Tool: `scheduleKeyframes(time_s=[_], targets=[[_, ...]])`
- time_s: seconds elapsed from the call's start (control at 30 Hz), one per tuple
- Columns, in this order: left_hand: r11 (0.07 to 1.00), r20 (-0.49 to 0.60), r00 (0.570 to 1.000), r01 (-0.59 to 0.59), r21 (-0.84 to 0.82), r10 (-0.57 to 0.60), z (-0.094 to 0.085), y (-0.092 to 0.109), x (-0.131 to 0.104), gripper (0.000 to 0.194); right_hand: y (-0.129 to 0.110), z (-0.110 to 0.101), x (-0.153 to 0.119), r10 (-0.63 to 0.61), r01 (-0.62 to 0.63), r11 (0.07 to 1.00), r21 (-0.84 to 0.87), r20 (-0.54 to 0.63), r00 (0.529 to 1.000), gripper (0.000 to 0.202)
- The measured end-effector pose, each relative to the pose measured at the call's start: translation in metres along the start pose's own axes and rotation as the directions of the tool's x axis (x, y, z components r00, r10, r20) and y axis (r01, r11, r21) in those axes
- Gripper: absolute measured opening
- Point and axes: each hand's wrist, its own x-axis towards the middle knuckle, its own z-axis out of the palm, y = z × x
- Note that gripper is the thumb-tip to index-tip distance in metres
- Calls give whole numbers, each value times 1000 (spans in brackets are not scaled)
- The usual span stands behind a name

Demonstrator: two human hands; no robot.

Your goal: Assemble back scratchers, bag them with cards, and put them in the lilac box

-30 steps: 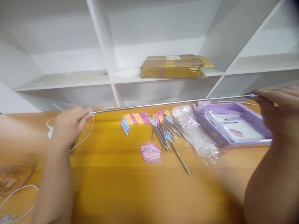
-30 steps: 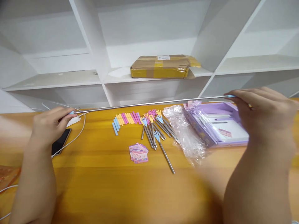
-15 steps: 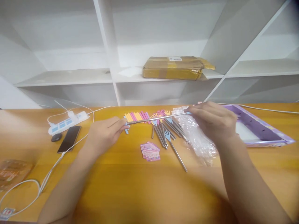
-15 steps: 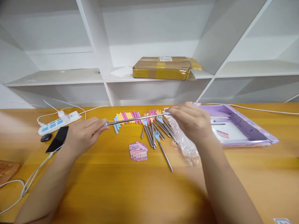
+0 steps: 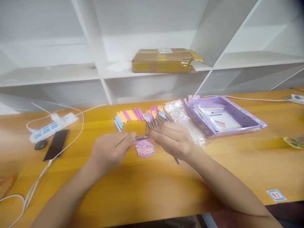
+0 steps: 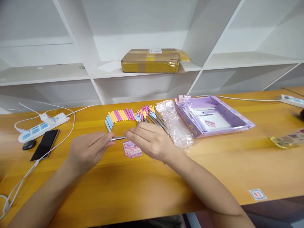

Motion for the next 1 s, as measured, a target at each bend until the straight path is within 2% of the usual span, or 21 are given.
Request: scheduleKeyframes(time_s=[0.1, 0.17, 0.27, 0.33, 0.4, 0.53, 0.63, 0.67, 0.7, 0.73, 0.77, 0.8, 0.83, 0.87, 0.93, 0.97, 1.0], targets=[[998, -1, 999, -49, 32, 49, -6, 4, -1, 12, -11, 0, 4, 38, -39, 999, 7, 55, 998, 29], [998, 45, 998, -48, 34, 46, -5, -1, -2, 11, -11, 0, 5, 50, -48, 999, -18, 105, 993, 25], [1000, 156, 988, 0, 29, -5, 9, -10, -6, 18, -1, 10, -1, 85, -75, 995, -72, 148, 985, 20], [998, 265, 962, 55, 21, -59, 25, -14, -9, 25, 9, 25, -10, 139, -122, 988, -92, 219, 966, 19], [993, 415, 904, 119, -11, -104, 41, -16, -11, 31, 16, 41, -22, 196, -176, 980, -93, 300, 934, 20], [959, 678, 725, 262, -106, -123, 62, -17, -13, 38, 24, 60, -45, 273, -288, 957, -18, 377, 885, 23], [909, 772, 620, 390, -148, -140, 69, -18, -13, 39, 37, 48, -68, 246, -296, 954, 55, 426, 871, 35], [894, 785, 600, 423, -148, -154, 71, -18, -14, 39, 44, 39, -78, 271, -319, 947, 36, 441, 856, 38], [883, 791, 588, 448, -141, -172, 74, -18, -15, 40, 52, 30, -89, 360, -383, 923, -36, 430, 828, 42], [875, 793, 579, 466, -132, -189, 76, -18, -16, 40, 61, 19, -100, 520, -490, 853, -180, 369, 770, 47], [870, 793, 575, 476, -124, -201, 78, -17, -17, 41, 70, 10, -112, 693, -612, 718, -332, 255, 675, 49], [868, 792, 574, 482, -121, -208, 80, -16, -19, 41, 78, 1, -123, 764, -665, 635, -393, 189, 617, 48], [865, 792, 573, 487, -124, -209, 82, -14, -20, 39, 86, -5, -134, 827, -708, 542, -453, 133, 547, 47], [861, 791, 575, 492, -131, -208, 84, -12, -21, 37, 92, -10, -143, 895, -738, 415, -532, 96, 435, 48], [852, 788, 581, 501, -149, -203, 88, -9, -23, 32, 100, -15, -156, 962, -736, 255, -627, 85, 261, 57], [848, 786, 583, 507, -157, -203, 90, -7, -24, 30, 102, -15, -161, 975, -732, 215, -647, 101, 198, 62], [843, 785, 585, 512, -164, -203, 91, -6, -25, 28, 103, -14, -165, 979, -736, 204, -645, 126, 162, 65]])
